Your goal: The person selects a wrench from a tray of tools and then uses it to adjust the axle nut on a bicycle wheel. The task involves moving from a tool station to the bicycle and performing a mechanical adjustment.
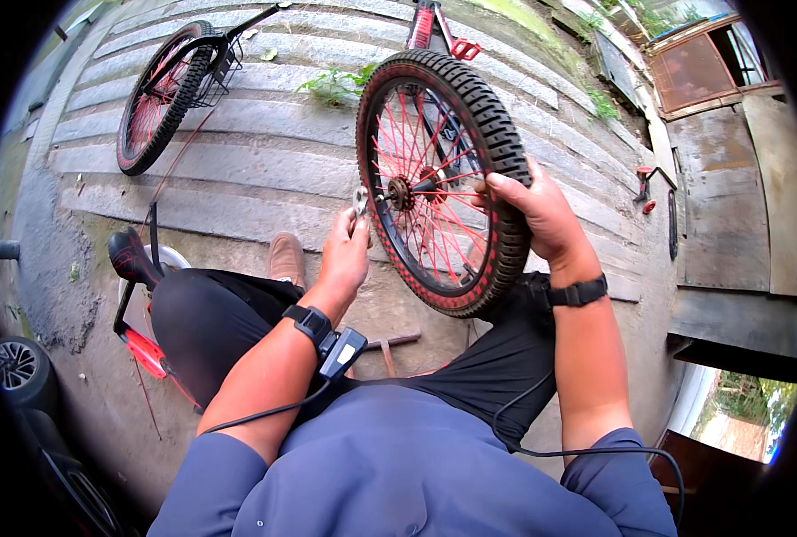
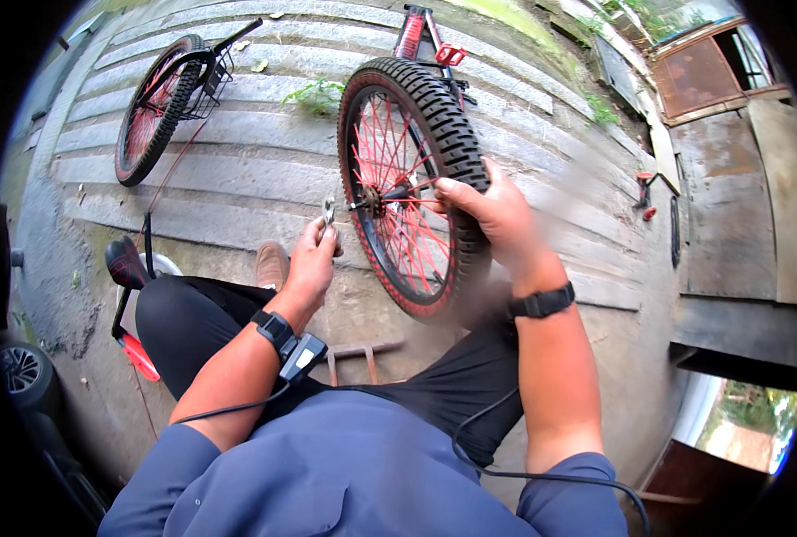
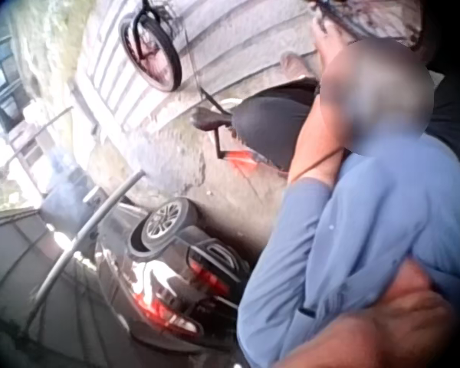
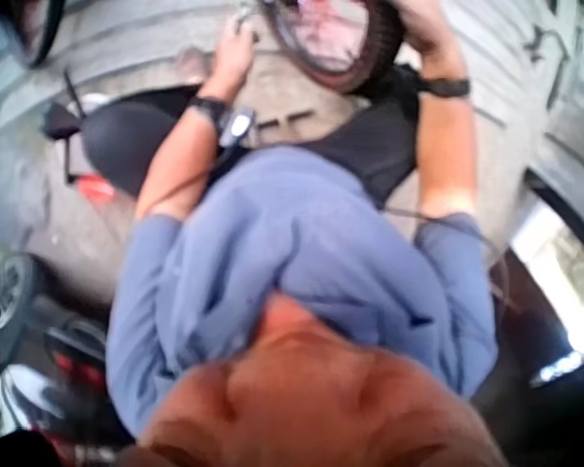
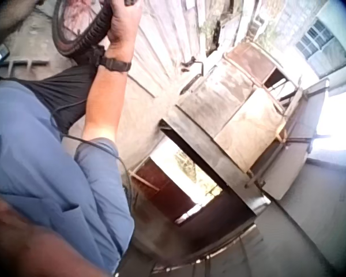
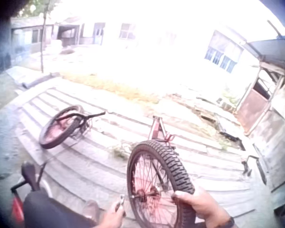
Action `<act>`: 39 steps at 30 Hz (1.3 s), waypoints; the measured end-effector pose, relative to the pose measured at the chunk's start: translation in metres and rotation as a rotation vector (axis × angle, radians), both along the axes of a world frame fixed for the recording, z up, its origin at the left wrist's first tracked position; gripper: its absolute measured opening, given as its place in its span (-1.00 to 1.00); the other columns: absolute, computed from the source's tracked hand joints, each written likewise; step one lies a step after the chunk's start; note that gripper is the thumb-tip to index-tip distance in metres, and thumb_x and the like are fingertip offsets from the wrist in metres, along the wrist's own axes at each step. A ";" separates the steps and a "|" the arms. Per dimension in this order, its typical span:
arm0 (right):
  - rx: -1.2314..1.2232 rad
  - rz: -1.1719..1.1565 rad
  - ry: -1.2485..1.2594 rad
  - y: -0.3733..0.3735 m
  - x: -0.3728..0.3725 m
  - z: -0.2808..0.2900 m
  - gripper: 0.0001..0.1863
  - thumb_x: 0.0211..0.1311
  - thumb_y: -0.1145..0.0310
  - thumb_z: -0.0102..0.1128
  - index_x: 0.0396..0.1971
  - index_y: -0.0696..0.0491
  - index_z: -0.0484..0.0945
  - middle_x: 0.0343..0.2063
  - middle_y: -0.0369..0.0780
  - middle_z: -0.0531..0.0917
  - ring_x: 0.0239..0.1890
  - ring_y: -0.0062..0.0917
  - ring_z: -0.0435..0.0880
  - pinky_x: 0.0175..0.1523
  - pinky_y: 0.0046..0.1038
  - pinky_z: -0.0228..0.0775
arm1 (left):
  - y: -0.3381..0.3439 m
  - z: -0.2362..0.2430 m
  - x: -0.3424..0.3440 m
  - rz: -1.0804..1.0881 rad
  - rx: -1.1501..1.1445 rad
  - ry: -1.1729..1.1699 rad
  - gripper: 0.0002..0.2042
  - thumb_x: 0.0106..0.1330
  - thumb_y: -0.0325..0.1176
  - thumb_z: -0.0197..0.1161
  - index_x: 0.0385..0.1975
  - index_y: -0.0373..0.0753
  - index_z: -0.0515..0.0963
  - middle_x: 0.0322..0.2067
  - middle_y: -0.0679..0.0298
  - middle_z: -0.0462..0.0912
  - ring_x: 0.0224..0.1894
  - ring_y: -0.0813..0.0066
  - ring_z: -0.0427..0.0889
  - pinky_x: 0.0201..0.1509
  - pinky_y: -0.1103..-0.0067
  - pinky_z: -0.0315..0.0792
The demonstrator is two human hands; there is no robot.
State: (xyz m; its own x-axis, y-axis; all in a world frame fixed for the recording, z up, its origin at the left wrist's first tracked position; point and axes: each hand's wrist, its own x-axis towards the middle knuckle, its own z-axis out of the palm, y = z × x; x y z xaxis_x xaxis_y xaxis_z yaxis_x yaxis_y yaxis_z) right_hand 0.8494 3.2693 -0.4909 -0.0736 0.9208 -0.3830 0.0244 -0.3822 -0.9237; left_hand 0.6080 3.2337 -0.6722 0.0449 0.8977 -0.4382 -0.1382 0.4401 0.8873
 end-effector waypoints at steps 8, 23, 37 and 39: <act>-0.018 -0.079 0.021 -0.007 0.008 -0.004 -0.45 0.14 0.27 0.38 0.04 0.17 0.34 -0.27 -0.17 0.63 -0.24 -0.45 0.68 -0.06 -0.40 0.54 | -0.013 -0.037 0.027 0.012 -0.305 0.021 -0.53 0.48 -0.22 0.00 0.32 -0.21 0.21 -0.32 0.26 0.57 -0.62 0.72 0.22 -0.59 0.67 0.13; -0.100 -0.075 0.226 -0.012 0.006 0.002 -0.40 0.14 0.21 0.35 0.10 0.19 0.35 -0.18 -0.15 0.57 -0.16 -0.36 0.66 -0.06 -0.33 0.53 | 0.002 -0.032 0.046 -0.028 -0.282 -0.256 -0.58 0.50 -0.21 -0.02 0.29 -0.18 0.24 -0.19 0.35 0.55 -0.16 0.58 0.50 -0.11 0.62 0.33; -0.087 -0.081 0.236 -0.014 0.003 0.001 -0.42 0.14 0.22 0.34 0.08 0.19 0.36 -0.19 -0.17 0.56 -0.18 -0.39 0.66 -0.04 -0.37 0.50 | 0.010 -0.039 0.045 -0.075 -0.219 -0.191 -0.58 0.49 -0.22 -0.02 0.28 -0.22 0.26 -0.13 0.30 0.54 -0.06 0.54 0.50 0.04 0.56 0.36; -0.095 -0.084 0.238 -0.014 0.003 0.001 -0.42 0.14 0.22 0.34 0.08 0.19 0.36 -0.19 -0.17 0.56 -0.18 -0.39 0.66 -0.04 -0.37 0.49 | 0.012 -0.039 0.043 -0.095 -0.171 -0.210 -0.60 0.49 -0.22 -0.03 0.25 -0.23 0.29 -0.14 0.31 0.54 -0.07 0.55 0.49 0.05 0.55 0.36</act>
State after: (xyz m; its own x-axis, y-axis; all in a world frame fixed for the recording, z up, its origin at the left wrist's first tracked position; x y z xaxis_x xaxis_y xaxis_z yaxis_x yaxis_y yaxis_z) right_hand 0.8520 3.2548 -0.4903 -0.0968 0.8885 -0.4486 -0.2250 -0.4586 -0.8597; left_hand 0.6511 3.2455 -0.7116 0.2314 0.7988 -0.5554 -0.2623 0.6009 0.7550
